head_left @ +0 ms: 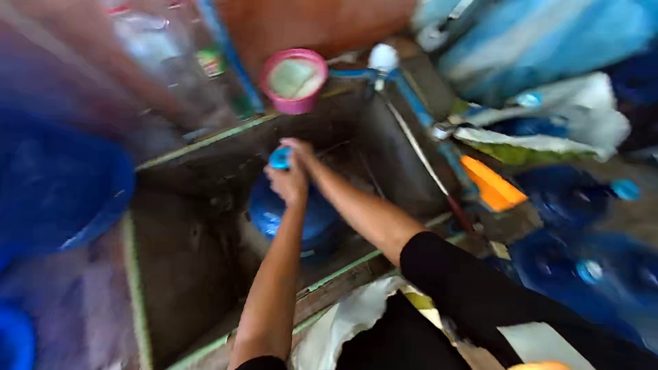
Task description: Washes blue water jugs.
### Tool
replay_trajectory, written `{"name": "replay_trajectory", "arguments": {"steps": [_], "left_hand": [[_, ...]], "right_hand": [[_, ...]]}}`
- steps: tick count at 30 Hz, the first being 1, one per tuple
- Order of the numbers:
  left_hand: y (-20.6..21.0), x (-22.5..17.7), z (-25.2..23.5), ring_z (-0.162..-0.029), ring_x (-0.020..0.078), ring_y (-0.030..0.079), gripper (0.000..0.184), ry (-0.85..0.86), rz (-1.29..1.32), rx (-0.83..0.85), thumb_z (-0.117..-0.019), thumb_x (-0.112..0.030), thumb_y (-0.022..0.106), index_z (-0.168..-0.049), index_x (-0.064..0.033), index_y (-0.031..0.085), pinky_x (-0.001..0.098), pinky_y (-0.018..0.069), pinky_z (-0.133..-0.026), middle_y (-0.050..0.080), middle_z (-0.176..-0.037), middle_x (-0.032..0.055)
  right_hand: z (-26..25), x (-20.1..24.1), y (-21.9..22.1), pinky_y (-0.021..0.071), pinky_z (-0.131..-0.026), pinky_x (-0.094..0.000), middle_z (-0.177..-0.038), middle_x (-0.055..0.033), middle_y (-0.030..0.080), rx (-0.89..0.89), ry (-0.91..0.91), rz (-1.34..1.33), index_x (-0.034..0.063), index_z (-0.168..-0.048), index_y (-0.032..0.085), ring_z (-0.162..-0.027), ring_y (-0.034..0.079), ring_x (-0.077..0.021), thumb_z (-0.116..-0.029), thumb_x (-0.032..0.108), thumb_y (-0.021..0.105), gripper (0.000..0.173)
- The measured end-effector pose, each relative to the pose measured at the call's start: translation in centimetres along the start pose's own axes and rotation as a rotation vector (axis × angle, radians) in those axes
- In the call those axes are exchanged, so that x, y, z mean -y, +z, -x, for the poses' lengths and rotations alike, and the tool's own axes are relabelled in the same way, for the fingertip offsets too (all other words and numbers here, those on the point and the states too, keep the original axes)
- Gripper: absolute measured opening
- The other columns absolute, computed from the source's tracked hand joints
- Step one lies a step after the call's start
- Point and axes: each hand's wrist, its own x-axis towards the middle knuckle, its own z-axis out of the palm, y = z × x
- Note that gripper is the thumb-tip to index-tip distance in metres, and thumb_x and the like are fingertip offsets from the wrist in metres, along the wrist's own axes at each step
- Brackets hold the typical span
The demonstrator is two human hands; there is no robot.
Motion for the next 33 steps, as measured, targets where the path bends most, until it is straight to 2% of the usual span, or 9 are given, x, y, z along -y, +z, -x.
{"name": "replay_trajectory", "arguments": {"steps": [1, 3, 5, 7, 9, 16, 24, 27, 33], "left_hand": [[0.0, 0.5, -1.0, -0.125, 0.0372, 0.06, 0.079, -0.002, 0.017, 0.019, -0.1005, -0.052, 0.058, -0.152, 0.0021, 0.033, 0.056, 0.0468, -0.107, 0.058, -0.138, 0.0255], [-0.5, 1.3, -3.9, -0.112, 0.0266, 0.066, 0.064, 0.037, 0.16, 0.042, -0.0993, -0.039, 0.064, -0.143, 0.0039, 0.046, 0.0458, 0.0537, -0.1, 0.064, -0.126, 0.0203], [-1.2, 1.1, -6.2, -0.103, 0.0223, 0.066, 0.047, -0.028, 0.245, 0.069, -0.099, -0.029, 0.063, -0.133, 0.0032, 0.055, 0.0424, 0.0553, -0.091, 0.065, -0.118, 0.0169], [-2.1, 0.7, -7.4, -0.109, 0.024, 0.063, 0.045, -0.064, 0.235, 0.113, -0.1004, -0.029, 0.06, -0.133, 0.0028, 0.056, 0.0454, 0.0521, -0.095, 0.063, -0.125, 0.0178], [-2.5, 0.8, -7.9, -0.111, 0.0235, 0.061, 0.045, -0.049, 0.238, 0.154, -0.1016, -0.032, 0.056, -0.131, 0.0015, 0.057, 0.0463, 0.0514, -0.096, 0.062, -0.126, 0.0165], [-5.4, 3.1, -3.9, -0.095, 0.014, 0.065, 0.035, -0.033, 0.393, 0.075, -0.1017, -0.035, 0.051, -0.115, -0.0056, 0.064, 0.0392, 0.0554, -0.086, 0.066, -0.104, 0.0046], [-15.3, 10.5, -3.7, -0.103, 0.0103, 0.07, 0.046, 0.263, 0.384, 0.716, -0.1031, -0.027, 0.026, -0.097, -0.017, 0.07, 0.0314, 0.0555, -0.095, 0.076, -0.101, -0.0047], [-17.9, 12.2, -4.0, -0.112, 0.0104, 0.067, 0.039, 0.308, 0.414, 0.754, -0.1029, -0.041, 0.04, -0.095, -0.0257, 0.076, 0.0321, 0.05, -0.106, 0.076, -0.106, -0.0079], [-16.2, 11.9, -4.6, -0.105, 0.0062, 0.069, 0.037, 0.355, 0.452, 0.797, -0.1021, -0.05, 0.044, -0.093, -0.0324, 0.076, 0.026, 0.0529, -0.098, 0.077, -0.102, -0.0108]], "right_hand": [[1.9, 0.4, -0.3, 0.0446, -0.112, -0.0391, -0.137, -0.0221, 0.062, 0.044, -0.051, 0.06, -0.0065, -0.142, 0.054, -0.128, 0.06, -0.0252, -0.1126, 0.016, 0.037, 0.041], [4.3, 0.2, -1.0, 0.034, -0.122, -0.0465, -0.151, -0.0272, 0.049, 0.125, -0.14, 0.076, -0.007, -0.151, 0.043, -0.143, 0.048, -0.0331, -0.1144, 0.018, 0.029, 0.046], [5.9, 0.0, -2.6, 0.0393, -0.118, -0.0498, -0.147, -0.0275, 0.054, 0.257, -0.167, 0.292, -0.0054, -0.152, 0.041, -0.137, 0.053, -0.0355, -0.1107, 0.012, 0.044, 0.045], [8.0, 0.4, -4.7, 0.043, -0.109, -0.0551, -0.134, -0.0231, 0.064, 0.341, -0.167, 0.669, -0.0047, -0.132, 0.063, -0.128, 0.059, -0.0358, -0.1045, 0.012, 0.057, 0.033], [10.5, 0.7, -7.7, 0.0334, -0.111, -0.0645, -0.142, -0.0171, 0.061, 0.323, -0.163, 0.917, 0.0061, -0.126, 0.073, -0.137, 0.05, -0.0391, -0.1007, 0.014, 0.062, 0.028], [16.0, 1.8, -21.4, 0.0427, -0.108, -0.064, -0.133, -0.0228, 0.065, 0.032, 0.243, 1.109, 0.0073, -0.135, 0.066, -0.129, 0.058, -0.042, -0.1062, 0.011, 0.046, 0.035], [19.5, 0.9, -17.7, 0.0438, -0.108, -0.0598, -0.131, -0.0269, 0.063, 0.254, 0.335, 1.131, -0.0001, -0.13, 0.066, -0.126, 0.058, -0.0434, -0.1039, 0.005, 0.052, 0.03], [22.3, 2.7, -18.7, 0.0493, -0.097, -0.0622, -0.121, -0.0264, 0.067, 0.025, 0.314, 1.15, -0.0018, -0.121, 0.068, -0.116, 0.064, -0.0443, -0.104, 0.007, 0.052, 0.025], [26.6, 2.9, -29.0, 0.0441, -0.099, -0.0676, -0.14, -0.0301, 0.053, -0.789, 0.268, 1.22, 0.0014, -0.135, 0.062, -0.129, 0.05, -0.0519, -0.0962, 0.013, 0.066, 0.041]]}}
